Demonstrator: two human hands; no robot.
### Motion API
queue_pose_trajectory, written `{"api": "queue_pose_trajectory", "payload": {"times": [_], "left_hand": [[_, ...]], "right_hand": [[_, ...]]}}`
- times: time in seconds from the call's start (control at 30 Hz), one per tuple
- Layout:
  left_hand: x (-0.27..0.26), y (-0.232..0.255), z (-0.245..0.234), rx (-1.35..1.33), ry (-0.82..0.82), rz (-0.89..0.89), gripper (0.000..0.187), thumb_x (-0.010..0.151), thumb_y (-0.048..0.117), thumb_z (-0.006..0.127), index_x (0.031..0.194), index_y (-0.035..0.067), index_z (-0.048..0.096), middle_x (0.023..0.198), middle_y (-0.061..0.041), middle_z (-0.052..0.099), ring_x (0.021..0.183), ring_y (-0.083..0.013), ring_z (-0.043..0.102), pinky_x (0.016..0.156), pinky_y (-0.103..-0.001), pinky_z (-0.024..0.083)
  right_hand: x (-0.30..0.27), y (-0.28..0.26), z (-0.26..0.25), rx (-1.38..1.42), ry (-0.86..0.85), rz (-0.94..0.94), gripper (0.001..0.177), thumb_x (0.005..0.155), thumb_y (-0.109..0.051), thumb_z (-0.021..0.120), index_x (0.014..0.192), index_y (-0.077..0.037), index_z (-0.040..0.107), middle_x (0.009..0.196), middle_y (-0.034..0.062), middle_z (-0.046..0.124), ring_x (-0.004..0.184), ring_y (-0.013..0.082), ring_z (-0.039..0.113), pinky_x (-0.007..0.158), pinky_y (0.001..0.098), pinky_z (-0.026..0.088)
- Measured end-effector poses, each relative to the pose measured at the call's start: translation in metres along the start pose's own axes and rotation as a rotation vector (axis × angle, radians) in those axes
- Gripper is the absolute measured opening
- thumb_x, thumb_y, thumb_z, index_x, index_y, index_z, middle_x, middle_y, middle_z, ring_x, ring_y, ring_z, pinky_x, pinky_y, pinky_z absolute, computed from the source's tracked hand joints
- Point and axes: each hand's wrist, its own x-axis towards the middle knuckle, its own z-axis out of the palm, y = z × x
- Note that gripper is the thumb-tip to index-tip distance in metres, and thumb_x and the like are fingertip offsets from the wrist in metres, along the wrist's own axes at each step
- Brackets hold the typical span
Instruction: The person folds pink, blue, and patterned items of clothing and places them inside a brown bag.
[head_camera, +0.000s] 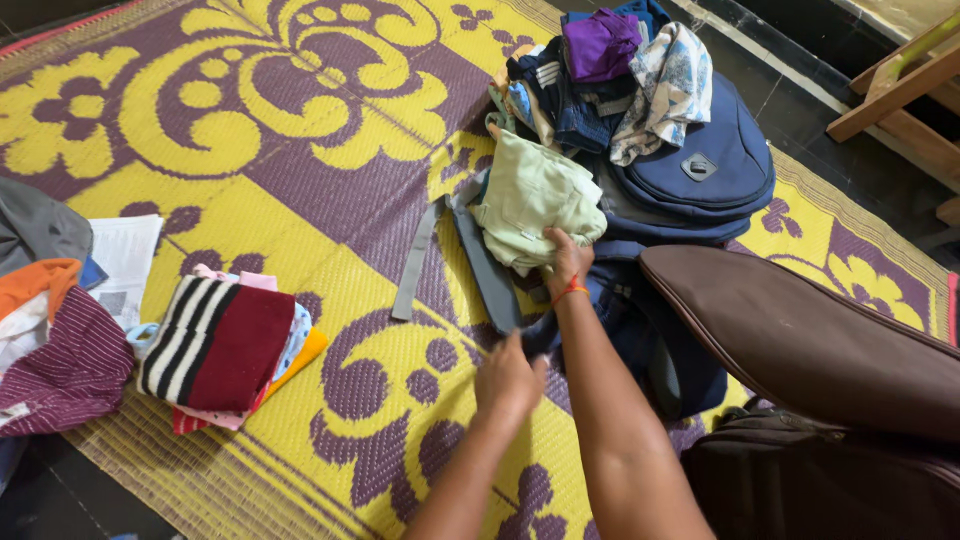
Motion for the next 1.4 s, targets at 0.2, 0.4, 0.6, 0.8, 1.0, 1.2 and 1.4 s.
{"api": "queue_pose_trajectory", "payload": {"times": [0.2, 0.4, 0.6, 0.8, 1.0, 1.2, 1.4], "left_hand": [[-0.002, 0.010, -0.019, -0.550, 0.250, 0.097, 0.059, 0.092, 0.044, 0.058, 0.141, 0.010, 0.059, 0.126, -0.016, 0.073, 0.104, -0.0309, 0.074, 0.092, -0.042, 0.057], [-0.024, 0.019, -0.057, -1.280, -0.398, -0.241, 0.082, 0.097, 0.073, 0.019, 0.149, 0.014, 0.043, 0.138, -0.017, 0.062, 0.115, -0.0395, 0.064, 0.091, -0.053, 0.055], [0.025, -0.061, 0.078, -1.358, -0.523, -0.239, 0.081, 0.098, 0.065, 0.030, 0.148, 0.005, 0.050, 0.145, -0.015, 0.061, 0.131, -0.0306, 0.061, 0.104, -0.048, 0.053], [0.053, -0.094, 0.123, -1.288, -0.375, -0.244, 0.079, 0.096, 0.063, 0.045, 0.141, 0.000, 0.059, 0.136, -0.019, 0.068, 0.121, -0.0322, 0.066, 0.101, -0.044, 0.052], [0.042, -0.103, 0.109, -0.862, -0.244, -0.189, 0.069, 0.073, 0.026, 0.086, 0.128, -0.010, 0.067, 0.129, -0.027, 0.075, 0.111, -0.0352, 0.077, 0.093, -0.043, 0.061], [0.013, -0.079, 0.071, -0.173, -0.201, -0.260, 0.064, 0.073, 0.024, 0.086, 0.128, -0.002, 0.067, 0.131, -0.023, 0.069, 0.108, -0.0352, 0.070, 0.091, -0.049, 0.057], [-0.073, -0.006, 0.041, 0.231, 0.452, 0.486, 0.082, 0.073, 0.038, 0.092, 0.138, 0.002, 0.059, 0.135, -0.018, 0.051, 0.120, -0.0316, 0.055, 0.106, -0.040, 0.051]], "right_hand": [[-0.095, -0.135, -0.009, -0.202, -0.250, -0.436, 0.051, 0.070, -0.003, 0.084, 0.117, -0.001, 0.064, 0.109, 0.0057, 0.073, 0.094, 0.0170, 0.068, 0.086, 0.0293, 0.056], [-0.243, -0.227, -0.120, -1.152, -0.247, -1.369, 0.042, 0.083, -0.012, 0.086, 0.119, -0.005, 0.066, 0.111, 0.0094, 0.070, 0.106, 0.0342, 0.064, 0.098, 0.0486, 0.047], [-0.328, -0.169, -0.255, -1.558, -0.733, -1.126, 0.038, 0.074, -0.004, 0.076, 0.110, -0.012, 0.068, 0.135, 0.0014, 0.069, 0.119, 0.0267, 0.061, 0.110, 0.0461, 0.043], [-0.337, -0.153, -0.289, -1.464, -0.789, -0.753, 0.055, 0.053, -0.010, 0.078, 0.106, -0.012, 0.067, 0.135, -0.0011, 0.065, 0.133, 0.0349, 0.049, 0.113, 0.0561, 0.032], [-0.308, -0.171, -0.314, -1.653, -0.586, -0.745, 0.031, 0.073, -0.005, 0.076, 0.100, -0.020, 0.070, 0.143, -0.0060, 0.063, 0.145, 0.0354, 0.043, 0.119, 0.0606, 0.024], [-0.303, -0.184, -0.315, -1.390, -0.361, -0.774, 0.030, 0.090, 0.000, 0.057, 0.111, -0.016, 0.071, 0.157, 0.0128, 0.053, 0.140, 0.0449, 0.051, 0.114, 0.0435, 0.044], [-0.303, -0.209, -0.318, -1.307, -0.476, -0.549, 0.057, 0.074, 0.012, 0.051, 0.124, -0.008, 0.070, 0.131, 0.0192, 0.066, 0.120, 0.0390, 0.063, 0.097, 0.0432, 0.052]]}}
